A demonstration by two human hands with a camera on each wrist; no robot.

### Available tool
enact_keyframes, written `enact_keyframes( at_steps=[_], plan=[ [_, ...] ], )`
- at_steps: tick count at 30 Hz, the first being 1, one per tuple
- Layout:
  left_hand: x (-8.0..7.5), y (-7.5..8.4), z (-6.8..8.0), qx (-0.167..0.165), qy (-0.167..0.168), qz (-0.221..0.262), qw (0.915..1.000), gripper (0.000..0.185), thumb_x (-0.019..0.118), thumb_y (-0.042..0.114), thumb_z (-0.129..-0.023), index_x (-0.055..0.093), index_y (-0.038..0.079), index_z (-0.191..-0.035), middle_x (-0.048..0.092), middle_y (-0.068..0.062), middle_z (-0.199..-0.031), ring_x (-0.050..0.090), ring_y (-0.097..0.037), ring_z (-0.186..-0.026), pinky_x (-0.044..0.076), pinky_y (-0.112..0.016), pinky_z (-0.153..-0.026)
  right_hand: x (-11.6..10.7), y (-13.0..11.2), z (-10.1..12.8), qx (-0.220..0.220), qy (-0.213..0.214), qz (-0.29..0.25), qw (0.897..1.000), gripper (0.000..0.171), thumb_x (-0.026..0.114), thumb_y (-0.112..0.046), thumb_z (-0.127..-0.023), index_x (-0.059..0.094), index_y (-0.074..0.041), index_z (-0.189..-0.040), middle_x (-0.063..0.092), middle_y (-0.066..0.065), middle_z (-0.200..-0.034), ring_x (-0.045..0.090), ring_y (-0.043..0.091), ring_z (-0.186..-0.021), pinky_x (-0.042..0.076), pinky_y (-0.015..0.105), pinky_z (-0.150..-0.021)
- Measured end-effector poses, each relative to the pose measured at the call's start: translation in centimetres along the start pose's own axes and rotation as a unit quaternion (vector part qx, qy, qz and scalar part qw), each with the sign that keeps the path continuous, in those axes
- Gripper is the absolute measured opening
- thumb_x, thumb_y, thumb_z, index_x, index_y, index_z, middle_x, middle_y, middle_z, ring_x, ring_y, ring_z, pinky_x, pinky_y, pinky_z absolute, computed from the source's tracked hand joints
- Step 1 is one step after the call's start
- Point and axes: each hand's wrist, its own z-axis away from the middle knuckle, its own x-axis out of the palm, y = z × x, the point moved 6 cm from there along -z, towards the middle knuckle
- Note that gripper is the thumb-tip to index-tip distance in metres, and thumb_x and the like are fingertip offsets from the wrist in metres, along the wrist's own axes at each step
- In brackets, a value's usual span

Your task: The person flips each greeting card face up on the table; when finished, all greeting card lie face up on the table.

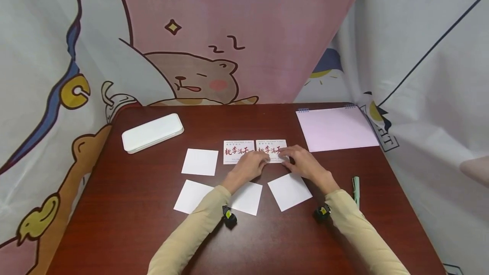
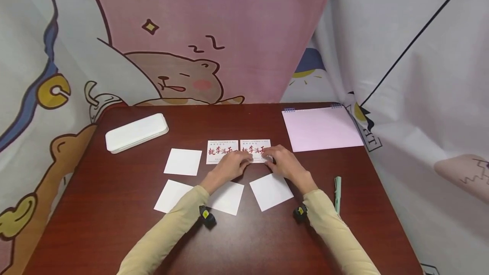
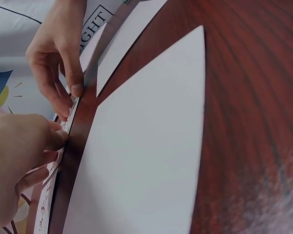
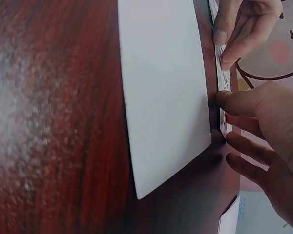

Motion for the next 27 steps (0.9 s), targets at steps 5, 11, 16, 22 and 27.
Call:
enact_keyframes(
  at_steps=[5,11,16,22,27],
  plan=[
    [0.1,-0.1,0.0,-0.007,-0.007,0.01,0.9999,0.016,0.066,0.003,-0.094,0.077,0.013,-0.101,0.078,0.001,-0.1,0.074,-0.018,-0.096,0.059,-0.031,-0.085,0.2,0.0,0.1,0.007,0.001,0.007,1.0,0.023,0.076,-0.01,-0.09,0.075,-0.008,-0.112,0.07,0.01,-0.129,0.065,0.032,-0.117,0.055,0.048,-0.098],
    [0.0,-0.2,0.1,-0.015,-0.004,0.021,0.9997,0.018,0.066,0.002,-0.094,0.077,0.012,-0.104,0.078,0.0,-0.103,0.074,-0.019,-0.097,0.059,-0.03,-0.087,0.1,-0.2,0.2,0.003,0.01,0.012,1.0,0.023,0.076,-0.01,-0.09,0.075,-0.007,-0.113,0.071,0.012,-0.128,0.065,0.032,-0.117,0.055,0.048,-0.098],
    [-0.7,-0.2,0.5,-0.001,0.024,0.026,0.9994,0.014,0.07,0.006,-0.093,0.076,0.012,-0.103,0.078,-0.001,-0.102,0.074,-0.019,-0.097,0.06,-0.031,-0.085,-0.3,-0.5,0.1,-0.002,0.029,-0.017,0.999,0.031,0.077,-0.01,-0.089,0.073,-0.005,-0.119,0.07,0.013,-0.127,0.065,0.033,-0.117,0.055,0.05,-0.098],
    [-4.7,-1.7,2.2,-0.05,0.027,0.029,0.998,0.029,0.072,0.006,-0.091,0.071,0.008,-0.12,0.073,-0.008,-0.123,0.069,-0.025,-0.116,0.056,-0.038,-0.099,-1.7,-3.1,-2.0,0.005,0.029,-0.049,0.998,0.036,0.078,-0.015,-0.089,0.07,-0.005,-0.122,0.07,0.014,-0.127,0.066,0.033,-0.116,0.054,0.049,-0.099],
    [-9.0,-4.7,4.3,-0.113,0.01,0.027,0.9932,0.039,0.075,0.009,-0.09,0.067,0.008,-0.128,0.067,-0.011,-0.133,0.063,-0.03,-0.125,0.052,-0.045,-0.105,-2.4,-6.7,-4.9,-0.005,0.024,-0.052,0.998,0.045,0.079,-0.021,-0.088,0.065,-0.003,-0.127,0.069,0.014,-0.126,0.064,0.032,-0.119,0.053,0.049,-0.102]
  ],
)
